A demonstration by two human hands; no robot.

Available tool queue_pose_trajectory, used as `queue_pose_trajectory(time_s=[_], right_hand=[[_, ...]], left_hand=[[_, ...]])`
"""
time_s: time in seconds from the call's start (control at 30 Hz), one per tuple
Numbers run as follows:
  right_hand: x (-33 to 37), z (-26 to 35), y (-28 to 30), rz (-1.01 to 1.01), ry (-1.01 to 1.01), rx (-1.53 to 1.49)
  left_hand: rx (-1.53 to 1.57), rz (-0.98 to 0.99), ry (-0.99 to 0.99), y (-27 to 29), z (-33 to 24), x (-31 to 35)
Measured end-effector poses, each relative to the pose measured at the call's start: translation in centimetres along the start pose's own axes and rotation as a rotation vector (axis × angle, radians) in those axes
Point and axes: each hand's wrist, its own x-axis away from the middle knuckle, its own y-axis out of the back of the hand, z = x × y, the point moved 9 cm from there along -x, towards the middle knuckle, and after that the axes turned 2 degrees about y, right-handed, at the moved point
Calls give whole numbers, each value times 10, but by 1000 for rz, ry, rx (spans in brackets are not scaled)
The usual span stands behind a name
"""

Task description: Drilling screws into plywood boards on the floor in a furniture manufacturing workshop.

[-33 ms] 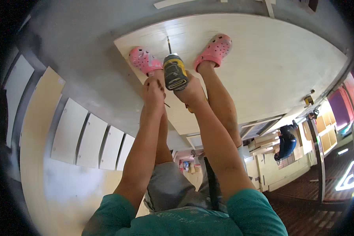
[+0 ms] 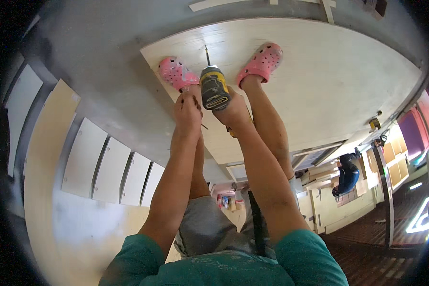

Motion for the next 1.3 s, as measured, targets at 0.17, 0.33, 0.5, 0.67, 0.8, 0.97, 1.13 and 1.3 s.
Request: queue_pose_trajectory(time_s=[0.17,0.33,0.5,0.67,0.8,0.97,1.13,1.3], right_hand=[[-4,3,-9,21,14,181],[-3,8,-12,31,0,128],[-5,4,-13,10,23,117],[-11,4,-14,-13,28,145],[-16,10,-15,19,19,128],[-22,3,-13,31,-29,156],[-26,8,-13,25,6,137],[-30,7,-11,14,24,140]], left_hand=[[75,-24,-292,-5,-29,-9],[-338,-268,-441,-8,-54,4],[-257,-235,-408,-9,-53,1],[-244,-238,-407,-10,-56,-5],[-197,-204,-353,-12,-56,-14],[-222,-208,-386,-18,-61,-16],[-225,-220,-420,-17,-63,-21],[-181,-216,-392,-20,-61,-25]])
